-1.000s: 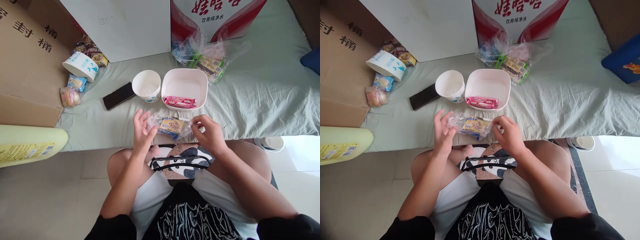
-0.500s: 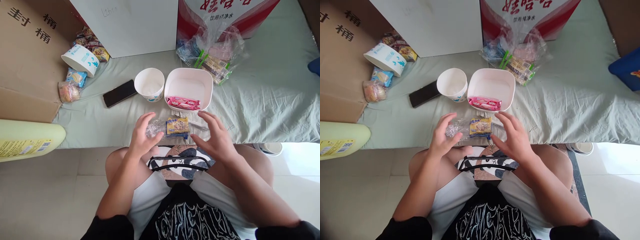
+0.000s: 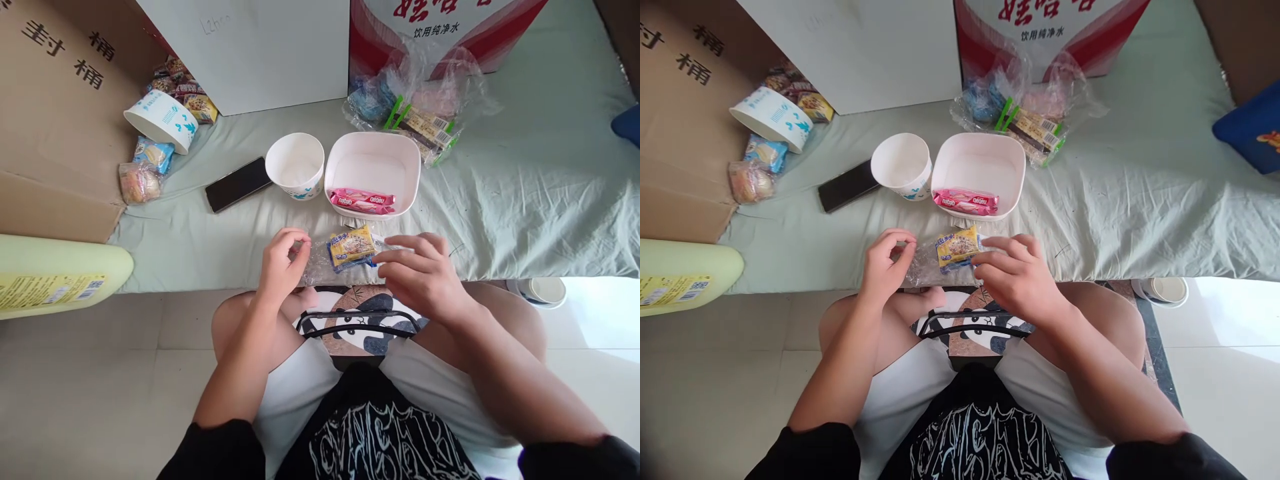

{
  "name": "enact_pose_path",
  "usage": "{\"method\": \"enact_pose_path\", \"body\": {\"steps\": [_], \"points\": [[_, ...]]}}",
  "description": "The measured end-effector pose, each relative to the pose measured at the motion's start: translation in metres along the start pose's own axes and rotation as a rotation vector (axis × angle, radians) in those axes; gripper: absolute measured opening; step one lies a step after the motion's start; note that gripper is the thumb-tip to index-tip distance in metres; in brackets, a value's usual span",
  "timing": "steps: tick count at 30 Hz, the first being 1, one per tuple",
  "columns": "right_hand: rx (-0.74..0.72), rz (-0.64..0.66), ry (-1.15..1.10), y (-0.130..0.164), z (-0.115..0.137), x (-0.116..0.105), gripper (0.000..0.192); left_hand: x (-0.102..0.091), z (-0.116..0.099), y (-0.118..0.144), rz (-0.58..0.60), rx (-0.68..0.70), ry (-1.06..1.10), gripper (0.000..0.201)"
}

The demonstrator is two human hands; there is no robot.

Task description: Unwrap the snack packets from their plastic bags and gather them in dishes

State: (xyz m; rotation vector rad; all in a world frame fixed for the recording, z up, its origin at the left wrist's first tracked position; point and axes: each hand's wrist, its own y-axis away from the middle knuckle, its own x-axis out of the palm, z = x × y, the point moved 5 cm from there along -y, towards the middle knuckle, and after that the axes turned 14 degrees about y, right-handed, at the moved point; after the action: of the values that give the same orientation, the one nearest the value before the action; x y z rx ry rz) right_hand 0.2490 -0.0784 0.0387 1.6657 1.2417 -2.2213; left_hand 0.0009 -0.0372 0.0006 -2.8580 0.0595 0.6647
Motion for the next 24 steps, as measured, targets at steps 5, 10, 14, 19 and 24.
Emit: {"method": "enact_pose_path", "body": {"steps": [5,10,14,19,24], "points": [[-0.141,0.180,-0.018,0.007,0.003,0.006,0.022,0.004,-0.027,-0.015,0.161,0.060,-0.098,0.022],[-0.029,0.247,0.150,0.012,0.002,0.016,0.033,0.033,-0.050,-0.027,0.536,-0.041,-0.160,0.030],[0.157,0.237,0.294,0.009,0.004,0.025,0.017,0.045,-0.035,-0.032,0.529,-0.090,-0.068,0.022],[0.201,0.174,0.318,0.002,0.013,0.029,0.028,0.044,-0.010,-0.034,0.432,-0.206,0.112,0.027],[0.169,0.235,0.296,-0.001,0.018,0.035,0.040,0.030,-0.022,-0.023,0.461,-0.111,0.061,0.052]]}}
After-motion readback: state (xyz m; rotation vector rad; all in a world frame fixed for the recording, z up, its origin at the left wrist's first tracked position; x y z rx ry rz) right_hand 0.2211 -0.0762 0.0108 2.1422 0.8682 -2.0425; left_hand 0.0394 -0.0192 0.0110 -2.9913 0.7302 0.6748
